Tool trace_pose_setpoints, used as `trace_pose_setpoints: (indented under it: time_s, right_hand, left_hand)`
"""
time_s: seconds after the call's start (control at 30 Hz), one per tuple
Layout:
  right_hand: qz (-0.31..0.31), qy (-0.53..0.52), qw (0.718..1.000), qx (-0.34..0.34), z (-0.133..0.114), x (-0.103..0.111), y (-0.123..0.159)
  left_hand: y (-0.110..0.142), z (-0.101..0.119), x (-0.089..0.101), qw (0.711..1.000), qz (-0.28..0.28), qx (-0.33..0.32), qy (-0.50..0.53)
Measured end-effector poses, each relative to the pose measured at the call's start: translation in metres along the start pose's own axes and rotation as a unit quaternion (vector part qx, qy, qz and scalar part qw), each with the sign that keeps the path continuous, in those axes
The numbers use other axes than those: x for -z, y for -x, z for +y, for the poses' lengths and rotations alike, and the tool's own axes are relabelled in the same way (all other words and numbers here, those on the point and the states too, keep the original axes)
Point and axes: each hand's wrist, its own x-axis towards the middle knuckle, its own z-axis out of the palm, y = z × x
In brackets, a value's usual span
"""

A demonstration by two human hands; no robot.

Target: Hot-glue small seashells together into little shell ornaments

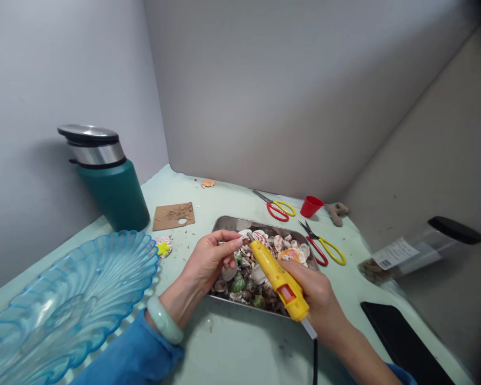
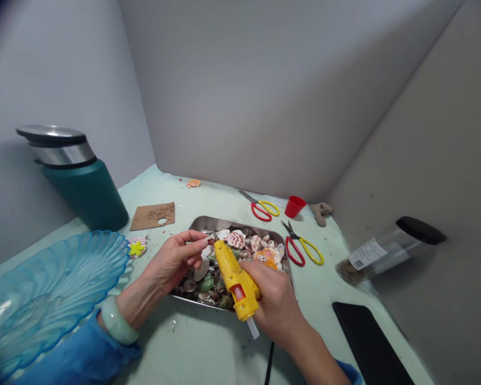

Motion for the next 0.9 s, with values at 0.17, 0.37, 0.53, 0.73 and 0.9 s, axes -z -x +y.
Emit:
trace_pose_setpoints:
  time_s: [0.17,0.37,0.53,0.73,0.9]
  right_hand:
    - [-0.022,-0.006,1.000,-0.005,-0.0001,0.0000,0.0003]
    - [-0.025,0.001,0.999,-0.024,0.0020,-0.0011,0.0030]
    - [-0.019,0.002,1.000,-0.022,0.0025,-0.0018,0.0040]
    - [-0.017,0.005,1.000,-0.003,0.0008,-0.0009,0.0026]
    - [-0.014,0.010,1.000,-0.010,0.0011,-0.0010,0.0025]
  left_hand:
    - [0.0008,0.0004,0.0000,1.000,0.005,0.005,-0.006]
    - [0.0011,0.0016,-0.0019,1.000,0.013,0.003,0.002]
    - [0.0013,0.0027,-0.0019,1.000,0.010,0.002,0.005]
    - [0.0020,0.0041,-0.0037,1.000,0.014,0.008,0.013]
    - [0.0019,0.0029,-0.0018,1.000,0.004,0.004,0.010]
